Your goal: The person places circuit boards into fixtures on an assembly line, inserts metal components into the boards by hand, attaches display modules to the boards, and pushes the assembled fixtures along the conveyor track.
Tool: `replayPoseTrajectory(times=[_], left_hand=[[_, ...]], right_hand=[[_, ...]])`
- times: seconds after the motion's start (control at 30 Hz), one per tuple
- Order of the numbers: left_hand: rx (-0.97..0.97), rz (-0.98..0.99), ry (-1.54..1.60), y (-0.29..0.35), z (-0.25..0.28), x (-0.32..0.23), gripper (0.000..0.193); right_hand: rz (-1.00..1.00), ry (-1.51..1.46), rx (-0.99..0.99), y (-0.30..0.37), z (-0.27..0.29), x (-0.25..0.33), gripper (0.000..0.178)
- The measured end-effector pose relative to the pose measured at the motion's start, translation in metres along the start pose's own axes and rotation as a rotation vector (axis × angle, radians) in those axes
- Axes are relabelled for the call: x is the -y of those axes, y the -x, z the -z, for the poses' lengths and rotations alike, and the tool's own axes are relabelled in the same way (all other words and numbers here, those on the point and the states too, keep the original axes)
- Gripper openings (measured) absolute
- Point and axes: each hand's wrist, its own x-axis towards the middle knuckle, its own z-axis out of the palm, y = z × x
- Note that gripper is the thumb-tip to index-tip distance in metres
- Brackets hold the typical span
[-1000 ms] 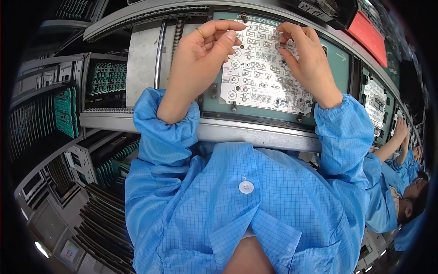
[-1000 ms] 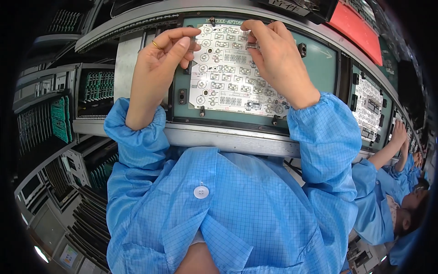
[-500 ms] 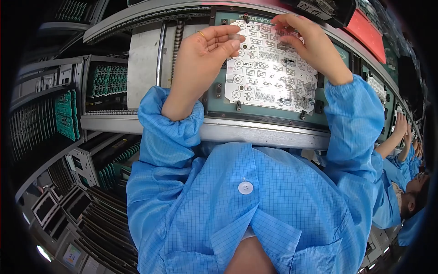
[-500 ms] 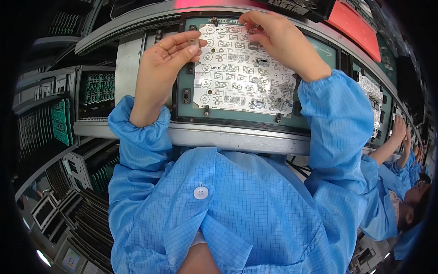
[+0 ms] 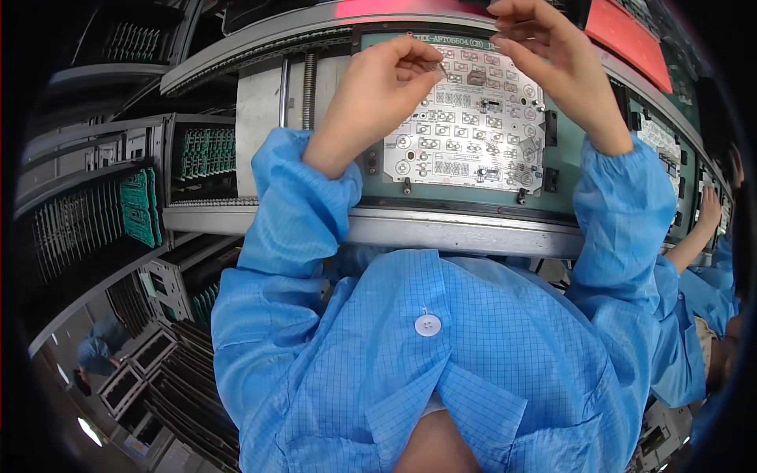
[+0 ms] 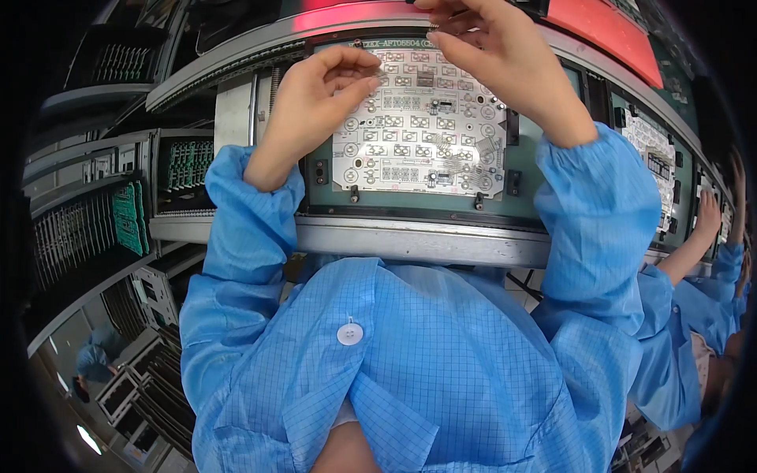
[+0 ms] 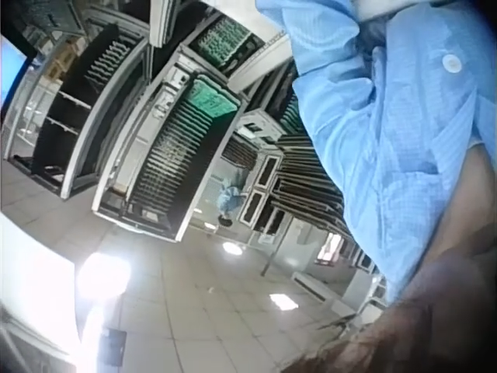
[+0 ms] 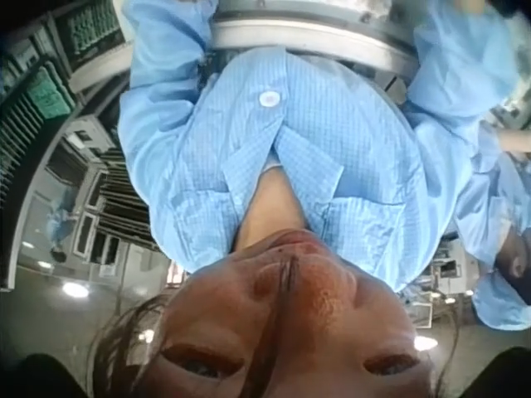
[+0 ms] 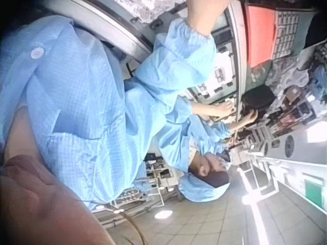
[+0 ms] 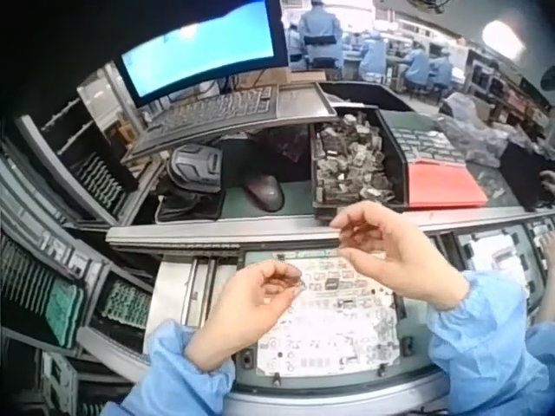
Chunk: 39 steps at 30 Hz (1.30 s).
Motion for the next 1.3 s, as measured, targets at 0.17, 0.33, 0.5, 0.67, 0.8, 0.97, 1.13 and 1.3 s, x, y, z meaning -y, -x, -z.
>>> replayPoseTrajectory(times=[0.17,0.33,0.5,0.67,0.8,0.97,1.13,1.3], left_hand=[[0.018,-0.187,-0.38,-0.016,-0.015,-0.01,0.021],[0.079,-0.26,-0.564,-0.021,-0.021,-0.009,0.02],[0.124,-0.273,-0.682,-0.022,-0.025,-0.008,0.022],[0.12,-0.258,-0.7,-0.02,-0.026,-0.012,0.027],[0.014,-0.421,-0.682,-0.008,-0.031,-0.02,0.028],[0.259,-0.468,-0.558,0.022,-0.057,-0.029,0.029],[0.246,-0.464,-0.587,0.027,-0.067,-0.017,0.028],[0.125,-0.467,-0.408,0.033,-0.056,-0.028,0.023]], right_hand=[[0.149,0.131,-0.031,0.035,0.023,-0.006,0.04],[0.103,0.049,-0.145,0.067,0.034,-0.015,0.039],[0.008,0.074,-0.16,0.081,0.041,-0.027,0.038],[0.03,0.184,-0.17,0.078,0.036,-0.03,0.034],[0.102,0.383,-0.152,0.072,0.035,-0.039,0.028],[0.187,0.495,-0.047,0.052,0.022,-0.039,0.027],[0.279,0.574,-0.068,0.039,0.004,-0.046,0.038],[0.289,0.642,0.004,0.033,-0.001,-0.045,0.047]])
